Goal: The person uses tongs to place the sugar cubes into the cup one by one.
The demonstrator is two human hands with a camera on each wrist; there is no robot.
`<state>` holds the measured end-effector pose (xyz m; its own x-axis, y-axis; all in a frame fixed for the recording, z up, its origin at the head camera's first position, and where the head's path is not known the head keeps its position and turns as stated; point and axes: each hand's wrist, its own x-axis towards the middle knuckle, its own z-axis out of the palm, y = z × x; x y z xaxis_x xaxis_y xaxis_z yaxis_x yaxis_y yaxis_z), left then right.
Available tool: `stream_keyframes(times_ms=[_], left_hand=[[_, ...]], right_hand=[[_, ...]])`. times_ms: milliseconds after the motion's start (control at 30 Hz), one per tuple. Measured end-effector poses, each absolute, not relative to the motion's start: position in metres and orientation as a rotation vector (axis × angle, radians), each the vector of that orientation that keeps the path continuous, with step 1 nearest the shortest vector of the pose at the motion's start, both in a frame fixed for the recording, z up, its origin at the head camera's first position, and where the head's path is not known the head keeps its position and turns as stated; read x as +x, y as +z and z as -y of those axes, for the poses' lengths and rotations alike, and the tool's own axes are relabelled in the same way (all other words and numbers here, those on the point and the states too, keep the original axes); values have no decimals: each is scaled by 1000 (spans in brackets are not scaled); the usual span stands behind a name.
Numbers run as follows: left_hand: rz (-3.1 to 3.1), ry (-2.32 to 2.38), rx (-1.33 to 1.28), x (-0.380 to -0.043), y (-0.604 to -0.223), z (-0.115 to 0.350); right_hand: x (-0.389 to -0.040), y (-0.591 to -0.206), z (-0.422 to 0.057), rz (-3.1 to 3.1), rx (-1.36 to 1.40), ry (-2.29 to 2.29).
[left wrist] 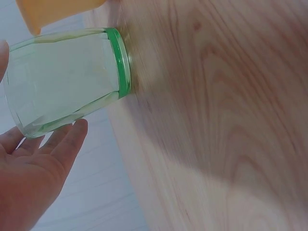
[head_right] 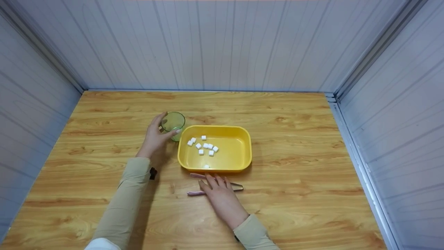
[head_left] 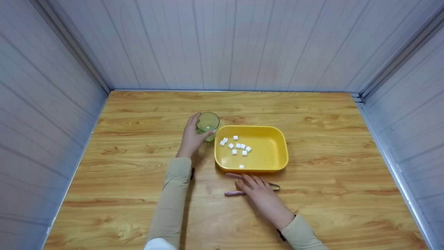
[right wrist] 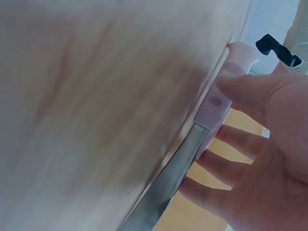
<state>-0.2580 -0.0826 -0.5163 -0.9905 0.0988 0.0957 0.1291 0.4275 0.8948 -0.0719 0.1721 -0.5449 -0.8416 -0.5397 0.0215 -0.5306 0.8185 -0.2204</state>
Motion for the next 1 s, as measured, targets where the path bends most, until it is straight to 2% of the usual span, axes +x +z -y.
stream_keyframes(times_ms=[1000], left_hand=[[2628,-1654,-201,-258,-519,82]], right_hand=[[-74,-545,-171,-3027,-879,-228]])
